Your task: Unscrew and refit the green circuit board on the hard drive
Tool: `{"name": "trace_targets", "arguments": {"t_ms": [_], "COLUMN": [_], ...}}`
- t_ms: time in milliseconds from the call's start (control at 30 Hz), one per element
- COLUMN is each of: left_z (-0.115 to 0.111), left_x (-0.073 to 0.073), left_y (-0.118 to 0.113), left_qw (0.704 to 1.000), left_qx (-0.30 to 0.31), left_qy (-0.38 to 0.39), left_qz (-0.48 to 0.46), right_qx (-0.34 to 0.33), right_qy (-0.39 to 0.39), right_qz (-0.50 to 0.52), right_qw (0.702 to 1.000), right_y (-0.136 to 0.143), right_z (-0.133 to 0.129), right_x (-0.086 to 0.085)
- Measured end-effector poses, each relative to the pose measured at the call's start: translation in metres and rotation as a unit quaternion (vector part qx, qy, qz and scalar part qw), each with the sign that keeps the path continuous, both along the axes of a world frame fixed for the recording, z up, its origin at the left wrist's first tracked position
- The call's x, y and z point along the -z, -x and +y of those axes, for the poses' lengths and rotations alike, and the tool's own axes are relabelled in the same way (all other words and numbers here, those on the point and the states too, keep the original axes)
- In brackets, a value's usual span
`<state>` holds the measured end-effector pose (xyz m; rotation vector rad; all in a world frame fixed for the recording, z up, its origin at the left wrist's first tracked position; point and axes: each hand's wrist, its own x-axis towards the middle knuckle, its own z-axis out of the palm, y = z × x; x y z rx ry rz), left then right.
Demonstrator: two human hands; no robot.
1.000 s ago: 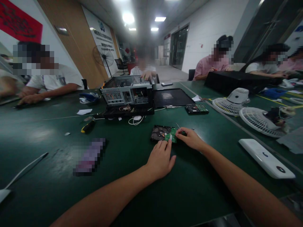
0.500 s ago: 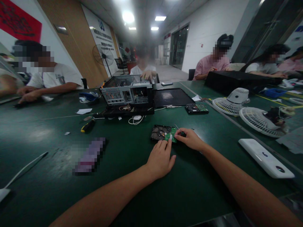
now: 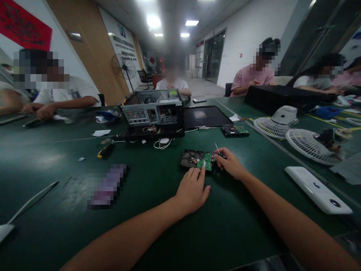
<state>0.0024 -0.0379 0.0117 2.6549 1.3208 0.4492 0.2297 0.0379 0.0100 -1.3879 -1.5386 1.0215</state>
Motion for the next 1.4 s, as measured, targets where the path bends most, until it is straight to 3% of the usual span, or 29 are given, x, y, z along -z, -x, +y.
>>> {"name": "trace_targets", "arguments": {"t_ms": [200, 500, 700, 933, 1200, 1333, 1400], "left_z": [0.000, -0.001, -0.001, 0.000, -0.001, 0.000, 0.000], "left_x": [-0.002, -0.005, -0.006, -0.006, -0.007, -0.008, -0.008], "left_y": [0.001, 0.002, 0.001, 0.001, 0.002, 0.002, 0.002], "left_qw": [1.000, 1.000, 1.000, 1.000, 1.000, 1.000, 1.000], "left_qx": [0.002, 0.001, -0.002, -0.001, -0.002, -0.002, -0.003], "left_qy": [0.003, 0.011, 0.012, 0.015, 0.021, 0.021, 0.020], "left_qz": [0.000, -0.002, 0.003, 0.005, -0.002, 0.005, 0.006], "right_qx": [-0.034, -0.129, -0.167, -0.156, -0.043, 0.016, 0.049], "right_qy": [0.059, 0.194, 0.217, 0.143, 0.037, -0.051, -0.098], "right_qz": [0.050, -0.001, 0.013, 0.074, -0.001, 0.028, -0.003], "right_qw": [0.996, 0.972, 0.962, 0.975, 0.998, 0.998, 0.994], "right_y": [-0.006, -0.014, -0.024, -0.029, -0.030, -0.023, -0.020], "right_z": [0.008, 0.031, 0.038, 0.020, 0.017, 0.017, 0.015], "right_x": [-0.001, -0.020, -0.027, -0.032, -0.040, -0.041, -0.043]}}
